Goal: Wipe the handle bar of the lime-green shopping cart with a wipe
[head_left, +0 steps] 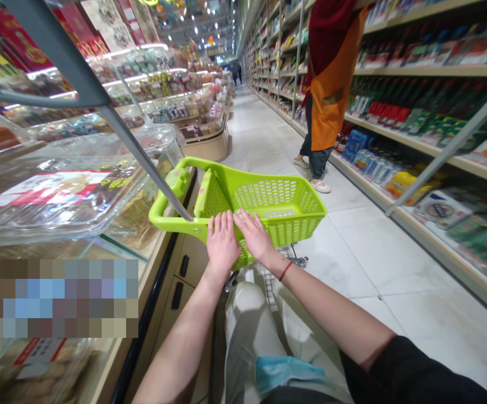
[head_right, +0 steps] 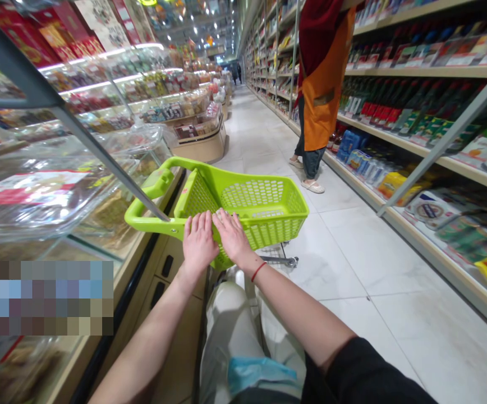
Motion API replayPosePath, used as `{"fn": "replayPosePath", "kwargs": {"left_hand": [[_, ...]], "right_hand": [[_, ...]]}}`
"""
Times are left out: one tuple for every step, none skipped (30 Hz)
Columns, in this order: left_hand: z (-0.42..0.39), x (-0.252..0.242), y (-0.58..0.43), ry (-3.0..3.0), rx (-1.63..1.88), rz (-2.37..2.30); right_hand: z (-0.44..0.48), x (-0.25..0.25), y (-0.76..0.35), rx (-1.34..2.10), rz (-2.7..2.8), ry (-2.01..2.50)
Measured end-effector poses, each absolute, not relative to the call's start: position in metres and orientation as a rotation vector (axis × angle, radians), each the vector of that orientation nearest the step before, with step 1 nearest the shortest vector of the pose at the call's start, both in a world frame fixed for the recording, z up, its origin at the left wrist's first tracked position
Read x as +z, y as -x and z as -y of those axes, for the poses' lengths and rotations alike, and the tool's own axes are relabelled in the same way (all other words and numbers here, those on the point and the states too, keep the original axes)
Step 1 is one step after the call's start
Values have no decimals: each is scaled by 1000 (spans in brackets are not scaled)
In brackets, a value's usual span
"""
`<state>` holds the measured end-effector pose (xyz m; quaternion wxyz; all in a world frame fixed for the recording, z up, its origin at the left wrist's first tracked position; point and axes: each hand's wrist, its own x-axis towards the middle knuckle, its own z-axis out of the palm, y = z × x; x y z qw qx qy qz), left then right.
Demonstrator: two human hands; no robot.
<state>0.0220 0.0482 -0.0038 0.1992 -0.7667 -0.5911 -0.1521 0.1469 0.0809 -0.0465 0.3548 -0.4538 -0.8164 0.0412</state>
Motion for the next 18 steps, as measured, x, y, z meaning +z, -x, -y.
{"fn": "replayPosePath", "kwargs": {"left_hand": [[-48, -3, -22, 2139, -425, 1662], [-48, -3, -23, 2137, -425, 1669], [-48, -2, -23, 2136, -424, 1672], [-48, -2, -23, 2138, -422, 1672], [-48, -2, -23, 2139, -421, 1669], [-48, -2, -23, 2139, -420, 1665], [-48, -2, -24, 2137, -419, 1663], [-48, -2, -24, 2135, -419, 1663], [-48, -2, -24, 2135, -421, 1665], [-48, -2, -25, 2135, -423, 1670], [-48, -1, -25, 2134, -424, 1675], [-48, -1, -26, 2133, -421, 1679], [-48, -1, -26, 2132, -414, 1680], [-47, -1, -27, 2129, -403, 1677], [-47, -1, -27, 2125, -390, 1672], [-47, -1, -27, 2123, -378, 1665], [-47, -1, -27, 2122, -371, 1660], [-46, -1, -27, 2122, -370, 1659]], "right_hand": [[-81, -50, -156, 63, 2123, 1184], [-82, -54, -165, 22, 2130, 1204], [-82, -58, -175, -17, 2131, 1230], [-82, -61, -184, -53, 2128, 1262], [-81, -64, -193, -86, 2123, 1301], [-81, -67, -201, -113, 2117, 1343], [-80, -68, -207, -134, 2111, 1387], [-79, -68, -211, -146, 2106, 1429], [-78, -68, -213, -147, 2099, 1470], [-77, -67, -212, -138, 2087, 1511], [-76, -66, -210, -118, 2067, 1548], [-75, -64, -206, -86, 2041, 1580], [-74, -62, -200, -43, 2012, 1606], [-74, -60, -193, 11, 1983, 1623], [-75, -58, -185, 71, 1959, 1625], [-75, -56, -178, 133, 1949, 1606], [-76, -53, -170, 193, 1951, 1568], [-76, -50, -164, 248, 1966, 1515]]}}
